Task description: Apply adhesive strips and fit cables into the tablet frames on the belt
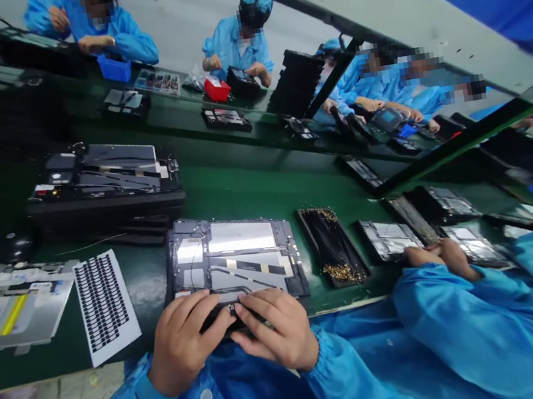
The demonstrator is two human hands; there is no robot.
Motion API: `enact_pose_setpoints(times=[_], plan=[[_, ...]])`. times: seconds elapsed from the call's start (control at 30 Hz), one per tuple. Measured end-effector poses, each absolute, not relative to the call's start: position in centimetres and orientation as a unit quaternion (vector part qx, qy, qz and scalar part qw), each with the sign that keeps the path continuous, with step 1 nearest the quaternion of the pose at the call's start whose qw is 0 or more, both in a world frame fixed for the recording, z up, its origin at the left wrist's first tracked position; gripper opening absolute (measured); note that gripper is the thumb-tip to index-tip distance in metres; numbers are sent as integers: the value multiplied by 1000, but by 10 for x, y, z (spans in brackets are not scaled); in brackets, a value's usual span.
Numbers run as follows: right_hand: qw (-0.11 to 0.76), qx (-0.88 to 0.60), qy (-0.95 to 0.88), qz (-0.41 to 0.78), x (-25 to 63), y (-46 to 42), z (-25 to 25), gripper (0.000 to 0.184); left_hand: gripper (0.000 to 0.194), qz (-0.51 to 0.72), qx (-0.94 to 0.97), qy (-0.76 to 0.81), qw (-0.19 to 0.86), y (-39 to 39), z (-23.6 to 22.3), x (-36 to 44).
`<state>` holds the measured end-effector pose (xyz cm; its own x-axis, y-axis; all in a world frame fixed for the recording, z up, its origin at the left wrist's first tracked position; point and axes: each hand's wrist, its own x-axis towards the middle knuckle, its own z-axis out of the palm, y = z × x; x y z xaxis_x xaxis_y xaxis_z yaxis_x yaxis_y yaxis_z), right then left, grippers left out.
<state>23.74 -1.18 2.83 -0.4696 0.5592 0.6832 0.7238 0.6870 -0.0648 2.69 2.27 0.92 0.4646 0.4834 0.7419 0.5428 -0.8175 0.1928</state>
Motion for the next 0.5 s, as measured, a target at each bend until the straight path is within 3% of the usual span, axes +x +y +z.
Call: enact_pose_setpoints(times=[0.2,0.33,0.43,0.5], plan=[[332,-396,-848,-118,238,-16,21,29,15,-445,-847,-289,-19,15,10,23],[296,-433,-843,-122,237,-35,20,31,19,-480,-815,-325,23,-2,0,-9],[364,-418,-819,-149,217,-52,12,22,23,-450,-768,-455,29,-13,-16,-56],[388,-350,-850,-65,189,-58,2,15,29,-396,-748,-532,11,-16,-28,-89]])
